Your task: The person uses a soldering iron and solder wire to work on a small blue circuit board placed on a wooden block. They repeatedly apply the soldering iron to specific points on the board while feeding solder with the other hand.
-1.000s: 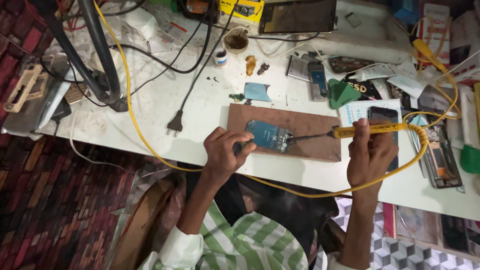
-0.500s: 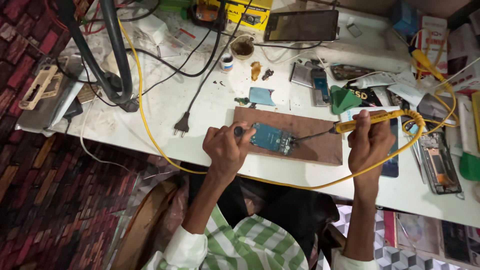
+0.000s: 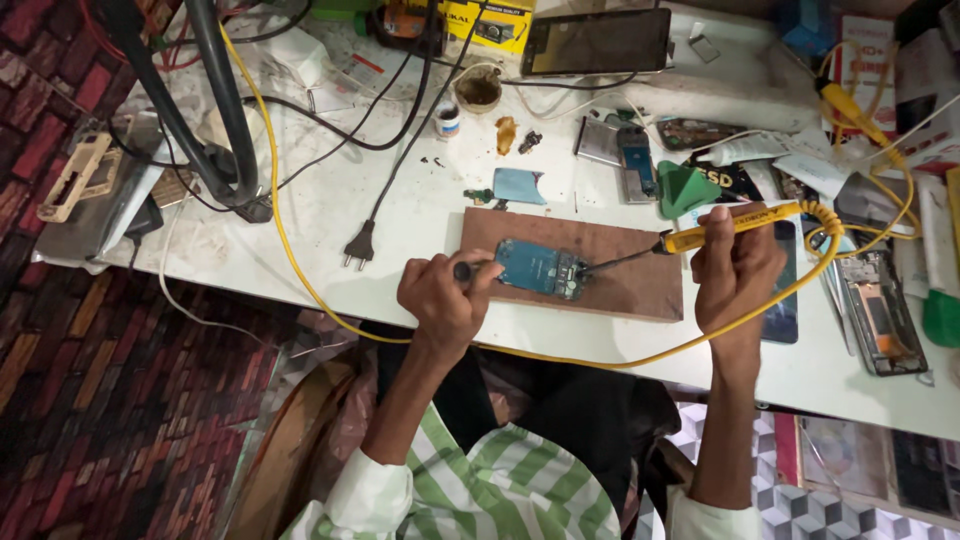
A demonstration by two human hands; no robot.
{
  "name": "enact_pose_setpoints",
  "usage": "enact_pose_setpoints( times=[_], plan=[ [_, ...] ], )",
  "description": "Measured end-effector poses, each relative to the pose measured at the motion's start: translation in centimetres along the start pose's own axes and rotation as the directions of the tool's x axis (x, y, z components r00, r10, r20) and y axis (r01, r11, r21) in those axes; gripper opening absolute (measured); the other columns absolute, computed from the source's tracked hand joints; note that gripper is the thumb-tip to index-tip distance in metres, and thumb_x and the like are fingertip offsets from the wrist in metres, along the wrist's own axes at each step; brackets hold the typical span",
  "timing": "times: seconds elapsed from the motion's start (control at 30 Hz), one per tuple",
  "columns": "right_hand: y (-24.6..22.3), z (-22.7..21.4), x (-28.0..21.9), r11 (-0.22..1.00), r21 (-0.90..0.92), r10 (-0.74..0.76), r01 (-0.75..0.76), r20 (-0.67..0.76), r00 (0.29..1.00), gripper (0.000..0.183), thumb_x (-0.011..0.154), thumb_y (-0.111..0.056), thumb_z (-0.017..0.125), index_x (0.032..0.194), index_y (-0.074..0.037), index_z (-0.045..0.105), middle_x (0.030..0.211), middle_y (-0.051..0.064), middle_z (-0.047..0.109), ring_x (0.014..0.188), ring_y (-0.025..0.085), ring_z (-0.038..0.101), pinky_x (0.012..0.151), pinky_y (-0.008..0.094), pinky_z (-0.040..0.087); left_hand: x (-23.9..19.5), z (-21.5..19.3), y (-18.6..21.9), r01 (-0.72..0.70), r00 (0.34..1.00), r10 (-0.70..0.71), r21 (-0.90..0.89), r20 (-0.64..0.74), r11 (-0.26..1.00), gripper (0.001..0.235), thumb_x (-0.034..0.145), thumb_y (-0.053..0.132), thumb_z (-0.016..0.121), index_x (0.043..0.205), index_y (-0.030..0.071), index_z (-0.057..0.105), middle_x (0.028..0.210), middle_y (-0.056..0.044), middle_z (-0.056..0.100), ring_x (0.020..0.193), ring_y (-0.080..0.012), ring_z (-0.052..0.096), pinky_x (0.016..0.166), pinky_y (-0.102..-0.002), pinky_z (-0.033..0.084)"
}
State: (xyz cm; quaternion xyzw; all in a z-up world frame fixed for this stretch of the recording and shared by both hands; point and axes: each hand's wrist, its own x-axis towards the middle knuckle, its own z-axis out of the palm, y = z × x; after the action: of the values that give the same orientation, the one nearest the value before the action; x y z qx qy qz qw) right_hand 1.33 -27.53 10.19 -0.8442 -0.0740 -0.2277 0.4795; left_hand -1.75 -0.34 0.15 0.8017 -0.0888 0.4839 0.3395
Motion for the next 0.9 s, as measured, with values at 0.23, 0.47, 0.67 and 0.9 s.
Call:
enact_pose_setpoints(
  times=[0.23, 0.47, 0.67, 0.9],
  plan=[
    [0.6, -0.2, 0.2, 0.999, 0.017, 0.044, -0.044, 0.006, 0.999, 0.034, 0.117, -0.029, 0.051, 0.099, 0.0, 0.056, 0.064, 0.003, 0.052, 0.053, 0.008, 0.047, 0.049, 0.026, 0.034, 0.3, 0.5, -0.1, -0.027, 0.998, 0.021, 0.103, 0.056, 0.994, 0.032, 0.094, 0.021, 0.084, 0.101, 0.004, 0.058, 0.081, -0.003, 0.076, 0.059, -0.011, 0.065, 0.062, -0.031, 0.038],
    [0.9, -0.6, -0.3, 0.998, 0.043, 0.052, -0.053, 0.02, 0.998, 0.033, 0.117, -0.028, 0.052, 0.1, 0.0, 0.056, 0.064, 0.003, 0.05, 0.054, 0.008, 0.045, 0.051, 0.026, 0.033, -0.3, 0.4, -0.9, -0.064, 0.993, 0.07, -0.063, 0.096, 0.996, 0.019, 0.098, 0.016, 0.075, 0.106, 0.007, 0.061, 0.081, -0.004, 0.077, 0.06, -0.0101, 0.066, 0.063, -0.03, 0.041],
    [0.8, -0.8, -0.7, 0.994, 0.078, 0.076, -0.077, 0.009, 0.997, 0.03, 0.116, -0.026, 0.052, 0.102, 0.001, 0.054, 0.07, 0.003, 0.054, 0.055, 0.008, 0.047, 0.051, 0.025, 0.036, -0.6, 0.7, -1.1, 0.169, 0.986, -0.146, -0.427, 0.087, 0.888, 0.018, 0.111, 0.014, 0.058, 0.12, 0.001, 0.048, 0.091, -0.006, 0.075, 0.084, -0.0173, 0.075, 0.077, -0.028, 0.058],
    [0.8, -0.8, -1.6, 0.998, 0.025, 0.066, -0.066, 0.001, 0.998, 0.031, 0.115, -0.026, 0.051, 0.098, 0.0, 0.054, 0.067, 0.004, 0.055, 0.053, 0.008, 0.047, 0.049, 0.026, 0.036, 0.9, 0.9, -0.7, 0.114, 0.987, -0.066, -0.358, 0.143, 0.927, 0.01, 0.108, 0.007, 0.057, 0.111, -0.001, 0.052, 0.089, -0.004, 0.076, 0.083, -0.017, 0.077, 0.074, -0.026, 0.059]
  ],
)
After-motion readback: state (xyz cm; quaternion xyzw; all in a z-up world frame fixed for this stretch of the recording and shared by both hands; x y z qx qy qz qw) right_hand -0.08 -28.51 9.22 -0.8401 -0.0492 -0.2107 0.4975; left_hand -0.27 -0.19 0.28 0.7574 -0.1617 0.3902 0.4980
